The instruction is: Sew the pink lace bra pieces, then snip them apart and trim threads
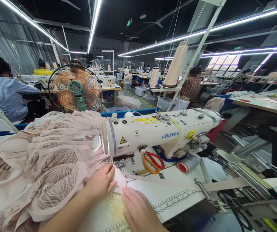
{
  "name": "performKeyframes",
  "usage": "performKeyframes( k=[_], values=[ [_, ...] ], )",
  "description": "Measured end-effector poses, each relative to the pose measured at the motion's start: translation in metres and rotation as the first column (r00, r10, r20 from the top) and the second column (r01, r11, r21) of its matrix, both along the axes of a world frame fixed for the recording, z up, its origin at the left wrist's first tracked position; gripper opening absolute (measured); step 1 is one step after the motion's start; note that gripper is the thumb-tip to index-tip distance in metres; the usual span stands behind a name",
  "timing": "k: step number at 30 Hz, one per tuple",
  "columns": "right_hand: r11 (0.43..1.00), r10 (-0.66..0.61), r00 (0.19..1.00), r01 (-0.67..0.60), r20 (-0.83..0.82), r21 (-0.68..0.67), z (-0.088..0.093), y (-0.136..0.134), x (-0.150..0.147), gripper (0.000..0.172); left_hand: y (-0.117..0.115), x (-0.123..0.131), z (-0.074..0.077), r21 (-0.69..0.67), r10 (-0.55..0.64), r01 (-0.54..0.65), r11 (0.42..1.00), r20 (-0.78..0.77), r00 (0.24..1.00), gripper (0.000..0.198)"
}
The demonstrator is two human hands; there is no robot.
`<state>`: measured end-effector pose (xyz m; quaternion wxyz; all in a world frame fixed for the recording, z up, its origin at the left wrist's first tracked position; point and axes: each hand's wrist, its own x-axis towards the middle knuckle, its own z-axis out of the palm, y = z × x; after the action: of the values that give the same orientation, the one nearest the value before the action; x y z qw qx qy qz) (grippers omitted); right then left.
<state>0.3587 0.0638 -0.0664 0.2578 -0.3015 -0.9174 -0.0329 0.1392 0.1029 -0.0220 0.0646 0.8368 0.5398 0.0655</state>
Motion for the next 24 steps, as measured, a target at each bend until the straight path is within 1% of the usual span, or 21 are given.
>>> performKeyframes(
  k=[2,4,7,10,12,14,16,18,20,24],
  values=[
    [1.000,-0.009,1.000,0.009,0.015,-0.030,0.003,0.001,-0.004,0.033,0.005,-0.004,-0.002,0.025,-0.011,0.011,1.000,-0.003,1.000,0.046],
    [0.995,-0.017,0.999,0.020,0.032,-0.094,0.005,0.003,-0.010,0.034,0.009,-0.008,-0.001,0.032,-0.018,0.019,0.999,-0.023,1.000,0.045],
    [0.983,-0.056,0.998,0.058,0.016,-0.174,0.005,0.006,-0.021,0.036,0.013,-0.009,0.003,0.072,-0.037,0.044,0.996,-0.098,0.994,0.042],
    [0.972,-0.096,0.995,0.086,-0.035,-0.218,0.002,0.007,-0.031,0.036,0.008,-0.003,0.005,0.170,-0.095,0.131,0.977,-0.205,0.974,0.030],
    [0.967,-0.101,0.993,0.083,-0.062,-0.240,0.000,0.008,-0.036,0.036,-0.003,0.002,0.002,0.187,-0.145,0.194,0.963,-0.249,0.958,0.029],
    [0.967,-0.105,0.989,0.077,-0.105,-0.241,-0.001,0.009,-0.039,0.036,-0.017,0.007,-0.003,0.171,-0.157,0.205,0.964,-0.261,0.953,0.032],
    [0.971,-0.105,0.983,0.068,-0.152,-0.229,-0.002,0.009,-0.040,0.038,-0.029,0.008,-0.007,0.143,-0.118,0.160,0.977,-0.268,0.956,0.041],
    [0.974,-0.101,0.978,0.060,-0.180,-0.216,-0.001,0.009,-0.041,0.038,-0.037,0.007,-0.008,0.100,-0.075,0.105,0.989,-0.274,0.959,0.052],
    [0.978,-0.097,0.977,0.058,-0.188,-0.201,-0.001,0.009,-0.041,0.037,-0.038,0.003,-0.005,0.070,-0.077,0.099,0.993,-0.269,0.960,0.054],
    [0.981,-0.093,0.978,0.057,-0.188,-0.188,0.000,0.008,-0.041,0.034,-0.029,-0.007,0.006,0.091,-0.159,0.179,0.980,-0.189,0.969,0.046]
  ],
)
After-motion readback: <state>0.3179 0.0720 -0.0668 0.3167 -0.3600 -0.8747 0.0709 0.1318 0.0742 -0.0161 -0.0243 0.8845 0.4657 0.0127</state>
